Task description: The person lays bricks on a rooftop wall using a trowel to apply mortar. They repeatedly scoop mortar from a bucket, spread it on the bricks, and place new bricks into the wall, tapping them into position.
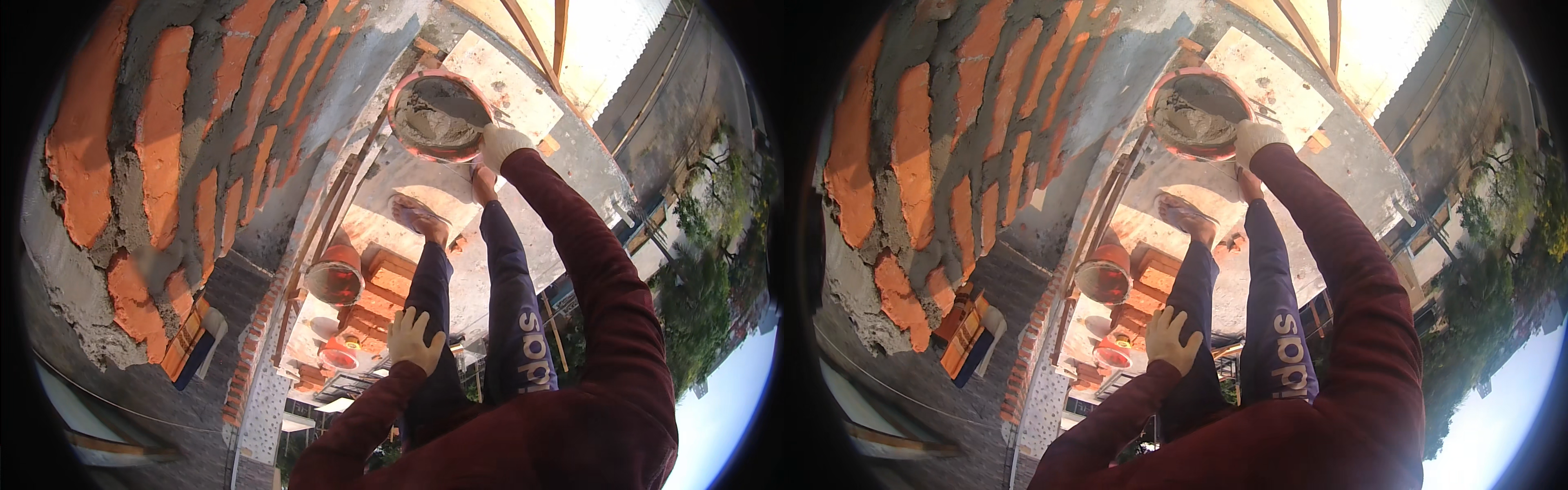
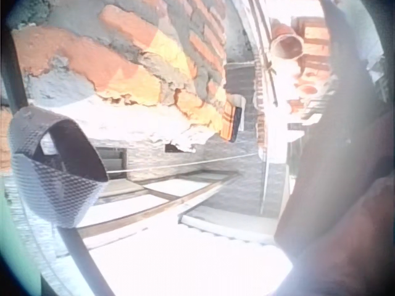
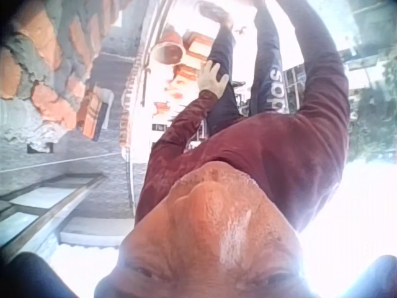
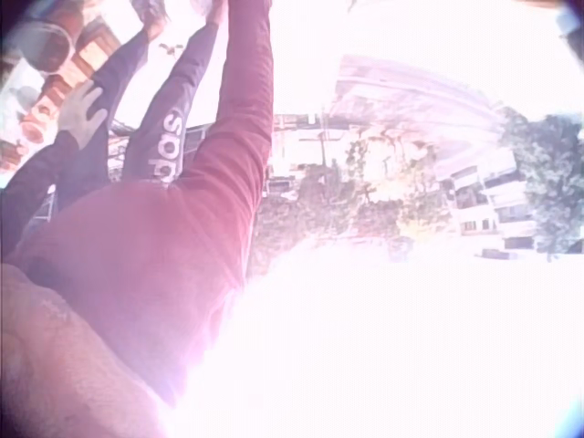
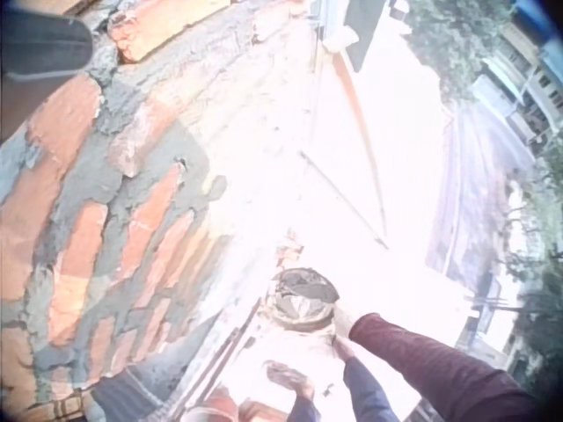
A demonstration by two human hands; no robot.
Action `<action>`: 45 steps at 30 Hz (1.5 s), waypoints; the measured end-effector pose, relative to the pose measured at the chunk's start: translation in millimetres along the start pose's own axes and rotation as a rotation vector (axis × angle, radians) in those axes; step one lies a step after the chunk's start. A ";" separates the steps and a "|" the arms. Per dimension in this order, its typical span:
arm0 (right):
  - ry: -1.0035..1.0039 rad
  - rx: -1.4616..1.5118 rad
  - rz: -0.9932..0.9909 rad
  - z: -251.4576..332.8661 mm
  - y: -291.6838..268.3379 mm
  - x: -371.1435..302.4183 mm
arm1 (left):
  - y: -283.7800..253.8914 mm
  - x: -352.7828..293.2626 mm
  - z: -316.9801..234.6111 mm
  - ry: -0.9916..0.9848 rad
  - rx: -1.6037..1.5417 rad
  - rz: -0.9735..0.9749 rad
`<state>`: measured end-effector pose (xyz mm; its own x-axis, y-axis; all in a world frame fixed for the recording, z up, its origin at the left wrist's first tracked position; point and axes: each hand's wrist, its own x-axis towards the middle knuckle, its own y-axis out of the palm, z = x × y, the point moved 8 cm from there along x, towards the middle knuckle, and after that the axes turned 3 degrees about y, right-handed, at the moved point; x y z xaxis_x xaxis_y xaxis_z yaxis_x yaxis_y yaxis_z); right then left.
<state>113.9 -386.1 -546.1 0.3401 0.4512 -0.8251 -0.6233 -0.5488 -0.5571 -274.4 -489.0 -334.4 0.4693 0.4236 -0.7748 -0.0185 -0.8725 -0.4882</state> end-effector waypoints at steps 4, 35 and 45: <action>-0.012 -0.081 -0.042 -8.6 12.0 44.3 | -2.1 1.5 -0.6 0.009 0.012 -0.011; -0.324 0.146 0.411 40.4 -228.9 -309.1 | -30.6 -29.6 5.4 -0.055 -0.215 -0.292; -0.760 -0.289 0.158 289.2 -441.5 -451.0 | -33.5 -133.1 35.0 -0.341 -0.629 -0.358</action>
<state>32.1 -143.8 99.3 -0.3695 0.6497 -0.6643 -0.3830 -0.7579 -0.5281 -367.1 -507.6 -228.9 0.0551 0.6664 -0.7435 0.6310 -0.6004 -0.4913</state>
